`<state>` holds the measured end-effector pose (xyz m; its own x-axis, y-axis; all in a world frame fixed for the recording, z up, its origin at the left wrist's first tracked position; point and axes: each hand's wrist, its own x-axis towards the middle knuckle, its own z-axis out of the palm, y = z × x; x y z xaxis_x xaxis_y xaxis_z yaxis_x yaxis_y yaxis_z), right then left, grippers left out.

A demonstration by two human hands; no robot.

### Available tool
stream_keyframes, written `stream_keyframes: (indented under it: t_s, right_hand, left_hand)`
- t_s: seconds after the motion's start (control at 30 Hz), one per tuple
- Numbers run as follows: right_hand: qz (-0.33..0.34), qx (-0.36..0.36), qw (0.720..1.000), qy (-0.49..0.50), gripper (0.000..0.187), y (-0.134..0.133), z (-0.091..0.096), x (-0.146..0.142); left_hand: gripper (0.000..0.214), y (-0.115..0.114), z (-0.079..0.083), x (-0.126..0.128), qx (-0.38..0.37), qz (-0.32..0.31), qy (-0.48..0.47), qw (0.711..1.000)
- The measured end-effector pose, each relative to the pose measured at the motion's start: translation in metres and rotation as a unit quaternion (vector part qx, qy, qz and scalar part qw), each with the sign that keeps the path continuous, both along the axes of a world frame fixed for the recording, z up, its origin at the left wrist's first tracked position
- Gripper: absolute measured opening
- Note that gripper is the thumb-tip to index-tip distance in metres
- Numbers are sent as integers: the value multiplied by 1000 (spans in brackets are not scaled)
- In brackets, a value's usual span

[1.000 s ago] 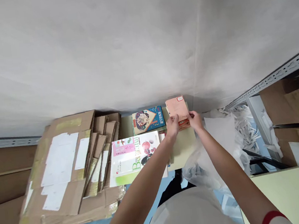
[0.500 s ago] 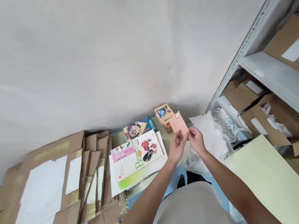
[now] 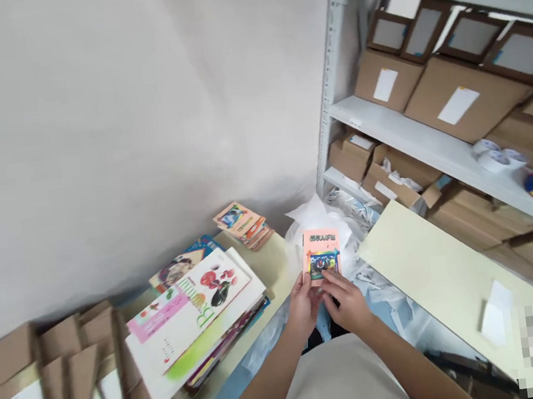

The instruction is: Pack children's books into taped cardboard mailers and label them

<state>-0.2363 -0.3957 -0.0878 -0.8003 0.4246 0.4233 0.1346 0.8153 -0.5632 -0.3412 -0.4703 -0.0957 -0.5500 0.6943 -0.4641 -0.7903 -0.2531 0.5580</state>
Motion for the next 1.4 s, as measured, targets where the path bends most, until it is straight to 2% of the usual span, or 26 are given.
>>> stream_keyframes:
  t_s: [0.1, 0.17, 0.23, 0.33, 0.4, 0.47, 0.57, 0.7, 0.87, 1.1, 1.17, 1.4]
  right_hand:
    - [-126, -57, 990, 9, 27, 22, 3, 37]
    - [-212, -123, 969, 28, 31, 40, 6, 61]
    - [-265, -218, 937, 63, 45, 57, 9, 82]
    - [-282, -384, 867, 148, 66, 84, 16, 109]
    - [-284, -465, 814, 203, 72, 101, 22, 128]
    - [-296, -509, 773, 234, 67, 118, 28, 148]
    - [-319, -540, 739, 247, 54, 142, 35, 182]
    - [-342, -554, 718, 247, 51, 173, 34, 222]
    - [-349, -589, 687, 243, 52, 210, 21, 257]
    - [-361, -626, 648, 242, 54, 245, -1, 274]
    - [-360, -625, 648, 243, 53, 251, -6, 274]
    - [-332, -599, 686, 246, 45, 263, -11, 277]
  left_hand:
    - [32, 12, 0, 14, 23, -75, -30, 996]
    - [29, 24, 1, 25, 32, -118, -44, 991]
    - [31, 38, 4, 37, 38, -166, -49, 984]
    - [37, 61, 7, 59, 47, -244, -36, 968]
    - [42, 76, 6, 76, 44, -285, -21, 957]
    - [46, 91, 3, 94, 25, -320, 14, 947]
    - [52, 114, -4, 116, -27, -346, 108, 932]
    - [55, 144, -11, 138, -86, -353, 213, 907]
    - [44, 180, -19, 169, -116, -364, 291, 877]
    - [34, 216, -28, 200, -165, -322, 287, 887]
    - [31, 223, -29, 203, -171, -312, 269, 895]
    - [37, 245, -32, 199, -151, -279, 185, 930]
